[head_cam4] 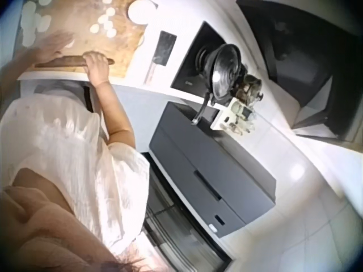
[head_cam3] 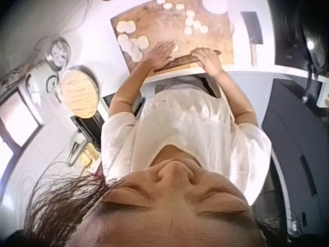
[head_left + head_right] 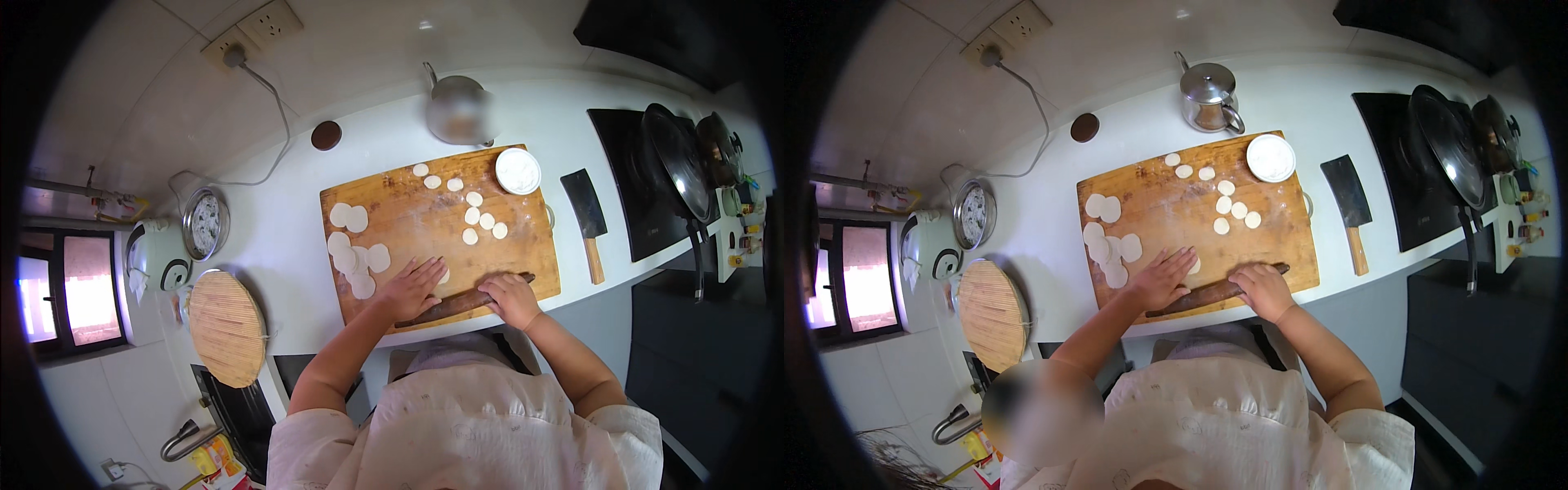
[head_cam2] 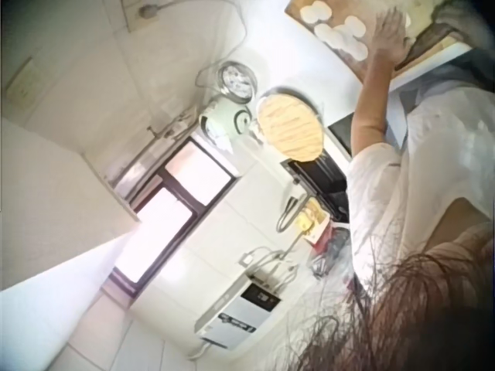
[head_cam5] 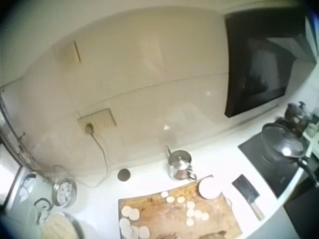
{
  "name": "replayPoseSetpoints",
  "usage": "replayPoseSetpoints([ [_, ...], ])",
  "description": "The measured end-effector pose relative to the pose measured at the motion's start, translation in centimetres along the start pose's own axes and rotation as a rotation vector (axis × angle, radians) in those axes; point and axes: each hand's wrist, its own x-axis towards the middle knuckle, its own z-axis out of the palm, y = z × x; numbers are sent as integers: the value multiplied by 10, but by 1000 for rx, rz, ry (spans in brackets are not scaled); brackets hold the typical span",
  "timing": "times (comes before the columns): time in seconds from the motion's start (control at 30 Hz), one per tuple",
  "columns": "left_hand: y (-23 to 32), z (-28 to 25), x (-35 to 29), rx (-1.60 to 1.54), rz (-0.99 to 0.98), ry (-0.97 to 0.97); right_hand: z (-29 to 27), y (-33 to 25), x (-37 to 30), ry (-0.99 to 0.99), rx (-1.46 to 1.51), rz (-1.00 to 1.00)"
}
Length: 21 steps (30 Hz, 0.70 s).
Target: The person rolls small dough balls into flat circular discs using a wooden rolling pin on a wooden cutting board. They repeatedly pick up a dough ball, flatten it, and place the finished disc aside on the board.
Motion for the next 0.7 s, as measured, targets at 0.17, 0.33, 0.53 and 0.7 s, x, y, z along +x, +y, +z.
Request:
replayPoseSetpoints([
  [0.17,2,18,-16,-447,-186,487,0,-5,3,13,-28,41],
  [0.33,20,20,-45,-182,-357,448,9,-8,16,37,-27,53],
  [0.53,21,30,-37,80,-375,403,14,-19,51,92,-201,108],
  [0.7,-21,-1,16,144,-456,491,28,4,93,212,-317,280],
])
